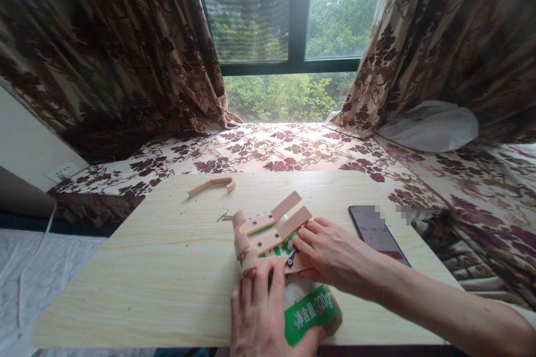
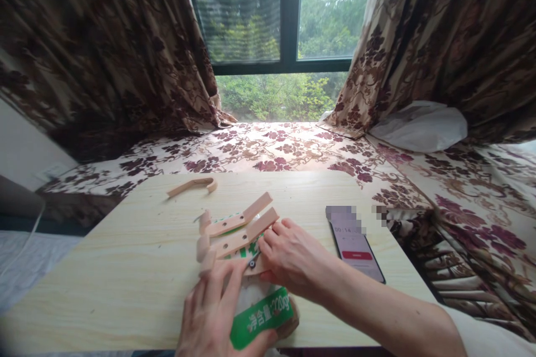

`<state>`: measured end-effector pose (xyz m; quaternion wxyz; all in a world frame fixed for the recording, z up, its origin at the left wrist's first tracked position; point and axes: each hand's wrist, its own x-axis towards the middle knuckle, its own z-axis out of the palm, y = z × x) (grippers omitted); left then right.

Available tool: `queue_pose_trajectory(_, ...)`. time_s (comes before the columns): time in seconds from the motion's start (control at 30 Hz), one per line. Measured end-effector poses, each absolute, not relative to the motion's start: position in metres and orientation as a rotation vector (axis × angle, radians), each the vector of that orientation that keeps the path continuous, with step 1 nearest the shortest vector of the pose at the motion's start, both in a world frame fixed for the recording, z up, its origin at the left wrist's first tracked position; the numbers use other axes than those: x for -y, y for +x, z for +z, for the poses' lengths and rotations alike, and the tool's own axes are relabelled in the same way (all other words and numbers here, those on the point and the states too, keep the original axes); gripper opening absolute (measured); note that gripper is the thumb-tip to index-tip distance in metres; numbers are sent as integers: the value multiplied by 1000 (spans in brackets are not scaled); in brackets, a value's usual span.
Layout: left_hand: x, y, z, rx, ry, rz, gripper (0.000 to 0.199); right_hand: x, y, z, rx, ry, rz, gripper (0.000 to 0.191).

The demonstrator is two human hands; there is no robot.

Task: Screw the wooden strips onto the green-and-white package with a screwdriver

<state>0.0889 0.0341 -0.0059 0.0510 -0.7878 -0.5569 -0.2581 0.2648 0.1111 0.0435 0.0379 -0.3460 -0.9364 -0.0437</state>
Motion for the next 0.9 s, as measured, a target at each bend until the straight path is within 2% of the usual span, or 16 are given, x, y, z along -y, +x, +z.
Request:
queue_pose_trajectory(0.27,-35,89,0,1739,-2443,-766,91,-109,264,47,2871,-1089,-90,31)
queue_pose_trajectory(0.7,-34,90,10,1801,-2484,-568,77,-111,265,55,2924,-1074,-113,26)
queue_pose_trajectory(0.9,-32,92,15,1791,-2499,-623,74,-110,266,52,2949,-1068,-164,29)
